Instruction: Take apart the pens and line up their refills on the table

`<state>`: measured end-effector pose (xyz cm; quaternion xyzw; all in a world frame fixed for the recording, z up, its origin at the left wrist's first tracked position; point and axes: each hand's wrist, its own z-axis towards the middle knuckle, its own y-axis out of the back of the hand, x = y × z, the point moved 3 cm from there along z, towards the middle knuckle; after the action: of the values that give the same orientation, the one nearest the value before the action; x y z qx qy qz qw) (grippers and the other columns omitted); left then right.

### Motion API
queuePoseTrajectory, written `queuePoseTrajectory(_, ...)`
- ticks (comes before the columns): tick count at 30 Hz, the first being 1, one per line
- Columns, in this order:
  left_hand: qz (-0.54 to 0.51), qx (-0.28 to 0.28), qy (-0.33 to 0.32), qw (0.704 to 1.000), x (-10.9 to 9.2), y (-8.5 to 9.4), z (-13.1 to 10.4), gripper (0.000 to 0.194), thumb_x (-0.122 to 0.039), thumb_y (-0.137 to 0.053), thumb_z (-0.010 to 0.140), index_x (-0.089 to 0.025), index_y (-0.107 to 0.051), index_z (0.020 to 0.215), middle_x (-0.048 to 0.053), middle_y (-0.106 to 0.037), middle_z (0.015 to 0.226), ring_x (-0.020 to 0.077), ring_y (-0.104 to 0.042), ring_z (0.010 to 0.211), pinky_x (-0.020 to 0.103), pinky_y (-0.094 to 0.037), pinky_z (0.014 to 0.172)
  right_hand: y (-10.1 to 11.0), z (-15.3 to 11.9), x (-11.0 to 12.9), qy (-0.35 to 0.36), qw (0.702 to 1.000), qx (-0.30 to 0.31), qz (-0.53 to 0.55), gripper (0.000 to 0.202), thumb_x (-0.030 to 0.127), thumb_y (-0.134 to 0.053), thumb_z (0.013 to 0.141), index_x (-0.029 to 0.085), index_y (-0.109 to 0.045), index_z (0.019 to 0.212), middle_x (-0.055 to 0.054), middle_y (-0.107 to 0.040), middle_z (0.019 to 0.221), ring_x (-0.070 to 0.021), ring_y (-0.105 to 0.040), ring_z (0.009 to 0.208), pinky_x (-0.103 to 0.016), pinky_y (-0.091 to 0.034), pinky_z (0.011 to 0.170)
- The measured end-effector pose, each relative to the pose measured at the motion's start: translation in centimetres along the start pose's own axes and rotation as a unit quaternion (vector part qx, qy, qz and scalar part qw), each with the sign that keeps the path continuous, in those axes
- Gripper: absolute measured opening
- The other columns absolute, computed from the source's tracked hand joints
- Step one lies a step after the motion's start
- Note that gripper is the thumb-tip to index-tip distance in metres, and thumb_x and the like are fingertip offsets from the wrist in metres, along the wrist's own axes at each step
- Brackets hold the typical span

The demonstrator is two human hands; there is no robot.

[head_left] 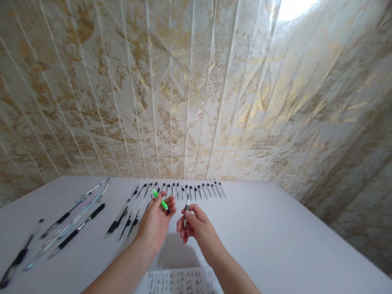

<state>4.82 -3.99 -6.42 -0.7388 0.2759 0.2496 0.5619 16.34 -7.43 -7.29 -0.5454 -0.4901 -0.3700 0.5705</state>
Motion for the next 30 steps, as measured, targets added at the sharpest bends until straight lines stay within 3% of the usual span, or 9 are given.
queuePoseTrajectory(5,-0.004,-0.014,0.014,1.000,0.5,-1.0,-1.1,0.015,-0.021,-0.042,0.091,-0.016,-0.051,0.080,0.014,-0.068,0.090,0.0185,-0.066,0.082,0.030,-0.053,0.069,-0.8,0.1,-1.6,0.004,0.999,-0.037,0.007,0.024,0.038,-0.052,0.074,0.022,-0.035,0.079,0.007,-0.052,0.062,-0.0074,-0.047,0.045,-0.020,-0.035,0.040)
queuePoseTrajectory(12,0.108,0.008,0.028,0.994,2.3,-0.9,-2.8,0.020,-0.039,-0.049,0.088,-0.020,-0.054,0.085,0.011,-0.069,0.106,0.0211,-0.067,0.082,0.023,-0.046,0.048,-1.7,0.4,-3.8,-0.004,0.999,-0.030,-0.012,0.026,0.039,-0.054,0.073,0.022,-0.036,0.081,0.012,-0.036,0.052,-0.0056,-0.031,0.040,-0.018,-0.028,0.034)
queuePoseTrajectory(18,0.009,-0.054,0.009,0.998,1.2,-0.7,-1.1,0.020,-0.018,-0.040,0.091,-0.017,-0.050,0.074,0.012,-0.070,0.095,0.0173,-0.067,0.089,0.026,-0.051,0.069,-1.5,0.0,-2.7,-0.028,0.999,-0.037,-0.025,0.022,0.037,-0.052,0.078,0.023,-0.035,0.077,0.011,-0.034,0.056,-0.0047,-0.027,0.041,-0.018,-0.022,0.038)
queuePoseTrajectory(21,-0.004,-0.069,0.032,0.997,1.2,-0.6,-1.0,0.018,-0.014,-0.042,0.089,-0.016,-0.052,0.074,0.011,-0.070,0.091,0.0162,-0.067,0.084,0.025,-0.052,0.068,-0.8,-0.1,-1.6,-0.002,0.993,-0.053,-0.105,0.016,0.031,-0.050,0.082,0.022,-0.039,0.076,0.008,-0.040,0.061,-0.0057,-0.033,0.044,-0.020,-0.025,0.042)
queuePoseTrajectory(24,-0.006,-0.064,0.076,0.995,2.6,-0.4,-2.3,0.013,-0.016,-0.047,0.087,-0.014,-0.059,0.084,0.012,-0.069,0.089,0.0166,-0.067,0.079,0.025,-0.052,0.064,0.0,-0.1,-1.1,0.041,0.976,-0.082,-0.196,0.011,0.026,-0.050,0.082,0.021,-0.043,0.076,0.004,-0.052,0.068,-0.0103,-0.049,0.057,-0.023,-0.034,0.052)
queuePoseTrajectory(27,-0.002,-0.045,0.072,0.996,4.0,-0.4,-3.5,0.012,-0.018,-0.052,0.086,-0.014,-0.063,0.089,0.010,-0.069,0.091,0.0157,-0.067,0.080,0.023,-0.053,0.066,0.3,-0.2,-1.0,0.062,0.964,-0.088,-0.244,0.008,0.027,-0.049,0.084,0.021,-0.045,0.081,0.001,-0.059,0.075,-0.0156,-0.057,0.070,-0.026,-0.038,0.062)
queuePoseTrajectory(30,-0.015,-0.062,0.068,0.996,4.6,-0.3,-3.8,0.011,-0.011,-0.053,0.086,-0.013,-0.063,0.083,0.009,-0.069,0.085,0.0125,-0.066,0.074,0.019,-0.053,0.065,0.2,-0.3,-1.1,0.060,0.956,-0.082,-0.274,0.008,0.029,-0.047,0.086,0.022,-0.044,0.085,0.000,-0.060,0.077,-0.0178,-0.059,0.071,-0.027,-0.039,0.063)
